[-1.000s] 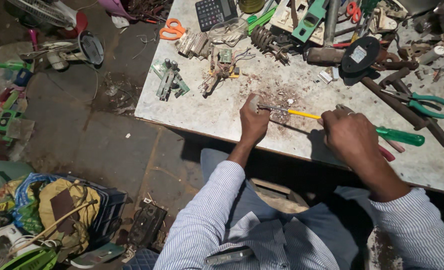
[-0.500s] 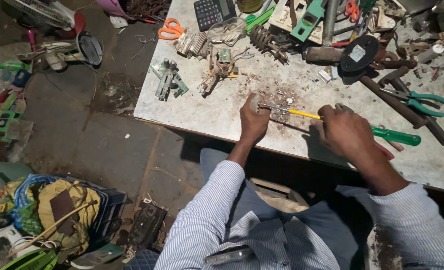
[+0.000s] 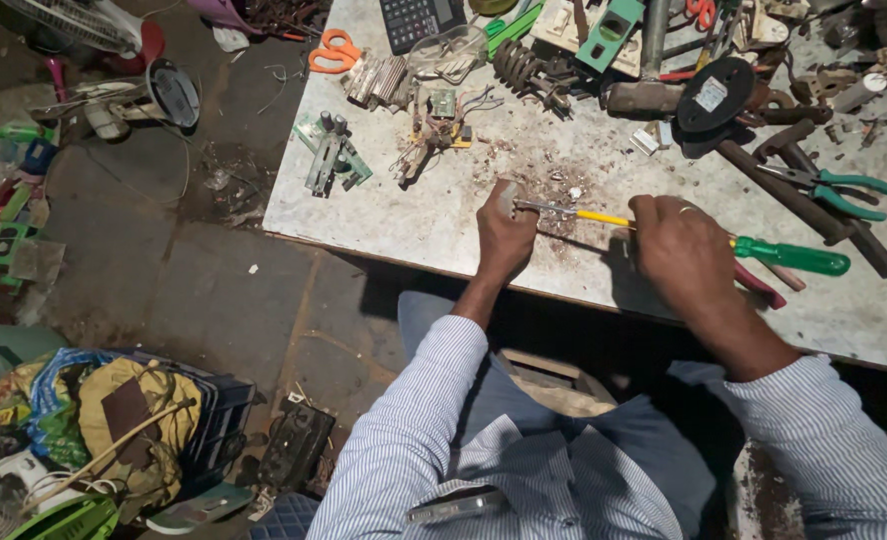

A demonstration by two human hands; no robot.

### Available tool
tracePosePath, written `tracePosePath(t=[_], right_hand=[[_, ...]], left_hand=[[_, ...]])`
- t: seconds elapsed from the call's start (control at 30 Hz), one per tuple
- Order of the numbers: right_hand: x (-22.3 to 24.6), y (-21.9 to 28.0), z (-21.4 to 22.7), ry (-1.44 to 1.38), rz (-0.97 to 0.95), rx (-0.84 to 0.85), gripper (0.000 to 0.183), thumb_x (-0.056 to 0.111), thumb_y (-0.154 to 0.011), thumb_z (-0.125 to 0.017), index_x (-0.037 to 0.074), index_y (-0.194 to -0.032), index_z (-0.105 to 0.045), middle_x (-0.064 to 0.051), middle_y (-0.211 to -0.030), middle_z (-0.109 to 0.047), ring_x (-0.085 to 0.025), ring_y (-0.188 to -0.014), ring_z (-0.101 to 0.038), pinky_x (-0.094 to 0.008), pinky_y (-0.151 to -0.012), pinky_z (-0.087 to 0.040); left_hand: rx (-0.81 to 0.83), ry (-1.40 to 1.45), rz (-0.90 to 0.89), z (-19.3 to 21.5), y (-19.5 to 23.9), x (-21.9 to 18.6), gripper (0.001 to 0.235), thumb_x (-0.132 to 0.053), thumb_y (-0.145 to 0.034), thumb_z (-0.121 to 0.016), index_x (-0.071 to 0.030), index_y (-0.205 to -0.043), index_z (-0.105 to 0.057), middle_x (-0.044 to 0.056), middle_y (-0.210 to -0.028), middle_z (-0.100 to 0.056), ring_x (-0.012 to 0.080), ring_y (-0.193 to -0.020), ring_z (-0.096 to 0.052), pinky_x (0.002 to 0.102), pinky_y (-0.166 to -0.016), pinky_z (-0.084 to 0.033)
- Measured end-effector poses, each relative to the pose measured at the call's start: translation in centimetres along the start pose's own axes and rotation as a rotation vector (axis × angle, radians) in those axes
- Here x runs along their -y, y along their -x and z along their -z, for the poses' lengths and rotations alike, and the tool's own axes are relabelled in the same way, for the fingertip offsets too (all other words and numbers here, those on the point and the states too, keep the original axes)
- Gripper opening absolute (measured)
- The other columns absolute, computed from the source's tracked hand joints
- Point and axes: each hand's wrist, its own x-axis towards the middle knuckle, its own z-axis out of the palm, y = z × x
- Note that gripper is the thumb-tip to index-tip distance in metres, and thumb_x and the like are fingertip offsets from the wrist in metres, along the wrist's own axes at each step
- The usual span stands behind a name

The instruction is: The person uses a screwdriver and pliers to disassemble and manipulate a small white plastic component with wires on a cluttered workbench. They repeatedly pry, twist, and cut parts of the component while handling it with both hands.

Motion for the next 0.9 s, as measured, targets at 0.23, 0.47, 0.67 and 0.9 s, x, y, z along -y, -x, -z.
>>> tracePosePath(t=[0.23, 0.47, 0.67, 0.9], right_hand=[[0.0, 0.1, -0.7, 0.022, 0.065, -0.072, 0.011, 0.018, -0.090, -0.067, 0.016, -0.101, -0.066, -0.008, -0.095, -0.060, -0.029, -0.083, -0.067, -0.043, -0.069, -0.053], [1.0, -0.9, -1.2, -0.026, -0.040, 0.062, 0.027, 0.031, -0.091, -0.071, 0.013, -0.110, -0.064, -0.011, -0.096, -0.059, -0.033, -0.077, -0.065, -0.049, -0.061, -0.052], [-0.6, -1.4, -2.6, -0.138, -0.063, -0.054, 0.024, 0.033, -0.095, -0.073, 0.015, -0.109, -0.068, -0.014, -0.096, -0.057, -0.036, -0.086, -0.060, -0.050, -0.067, -0.048], [-1.0, -1.0, -5.1, -0.186, -0.121, -0.096, 0.016, 0.023, -0.098, -0.071, 0.016, -0.112, -0.073, -0.014, -0.099, -0.056, -0.035, -0.094, -0.056, -0.048, -0.073, -0.045]], left_hand=[[-0.001, 0.025, -0.011, 0.0, 0.2, -0.2, 0.009, 0.000, -0.086, -0.064, -0.001, -0.093, -0.059, 0.008, -0.074, -0.062, 0.0143, -0.071, -0.058, 0.032, -0.065, -0.051], [0.018, -0.079, 0.005, 0.1, 0.3, -1.0, 0.012, 0.000, -0.084, -0.063, 0.000, -0.096, -0.060, 0.013, -0.076, -0.065, 0.0195, -0.070, -0.063, 0.035, -0.064, -0.051], [0.019, -0.005, -0.024, 0.2, 0.4, -1.0, 0.015, -0.003, -0.087, -0.063, 0.000, -0.102, -0.061, 0.014, -0.083, -0.067, 0.0211, -0.074, -0.065, 0.036, -0.069, -0.054], [0.086, 0.102, -0.021, 0.6, -0.3, 1.2, 0.039, -0.005, -0.088, -0.049, -0.003, -0.127, -0.053, 0.011, -0.099, -0.061, 0.0160, -0.076, -0.056, 0.032, -0.066, -0.048]])
